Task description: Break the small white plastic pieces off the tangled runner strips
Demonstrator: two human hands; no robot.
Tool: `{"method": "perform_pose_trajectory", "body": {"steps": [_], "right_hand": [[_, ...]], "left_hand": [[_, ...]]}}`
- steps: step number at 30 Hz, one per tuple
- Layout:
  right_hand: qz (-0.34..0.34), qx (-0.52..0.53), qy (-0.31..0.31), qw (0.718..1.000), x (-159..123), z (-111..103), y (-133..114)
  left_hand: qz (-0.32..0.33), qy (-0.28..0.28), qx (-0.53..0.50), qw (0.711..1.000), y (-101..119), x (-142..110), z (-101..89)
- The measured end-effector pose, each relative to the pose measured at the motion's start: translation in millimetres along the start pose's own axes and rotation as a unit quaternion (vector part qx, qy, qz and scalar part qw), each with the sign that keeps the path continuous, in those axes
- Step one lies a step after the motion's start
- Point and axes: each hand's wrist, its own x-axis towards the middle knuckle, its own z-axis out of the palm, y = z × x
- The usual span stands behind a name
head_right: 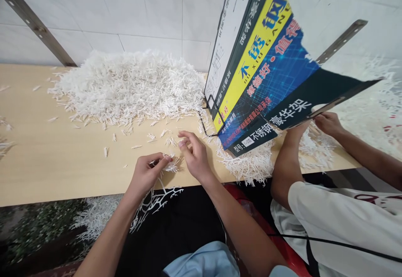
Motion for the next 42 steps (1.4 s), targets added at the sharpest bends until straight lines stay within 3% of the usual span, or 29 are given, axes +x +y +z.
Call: {"method": "perform_pose_trajectory", "body": {"steps": [4, 6, 8, 13, 18, 25, 31, 37, 42], "right_hand": [[-0.025, -0.008, -0.115, 0.993, -2.7, -0.9, -8.0], [-0.009, -0.006, -0.122, 0.993, -2.9, -0.5, -4.6], [0.021, 0.012, -0.087, 0.996, -1.1, -0.1, 2.7], [0.091, 0.120, 0.096, 0.984, 10.0, -2.4, 20.4], [0.052, 0.042, 0.027, 0.997, 11.0, -0.7, 17.9], [-0.062, -0.034, 0.036, 0.997, -4.3, -1.5, -4.2], [-0.086, -0.113, -0.030, 0.989, -9.0, 1.5, -11.8], [-0.076, -0.222, -0.091, 0.968, -8.4, 4.9, -10.1], [-0.085, -0.155, -0.113, 0.978, -7.2, 5.4, -9.2]], "left_hand": [[0.013, 0.000, -0.022, 1.000, -1.3, 1.2, 2.9], [0.026, -0.018, -0.008, 0.999, -1.3, 0.8, 2.5], [0.039, -0.043, 0.020, 0.998, -0.6, -0.3, 1.1], [0.049, -0.096, 0.042, 0.993, 1.3, -4.9, -3.7], [0.006, -0.021, -0.008, 1.000, 2.4, -2.8, -2.9], [-0.027, 0.048, -0.094, 0.994, -3.2, 2.6, 0.5], [-0.005, 0.075, -0.181, 0.981, -8.8, 6.7, 5.1], [0.037, 0.062, -0.109, 0.991, -8.3, 3.9, 3.4], [0.019, 0.052, -0.029, 0.998, -6.6, 2.8, 5.5]]}}
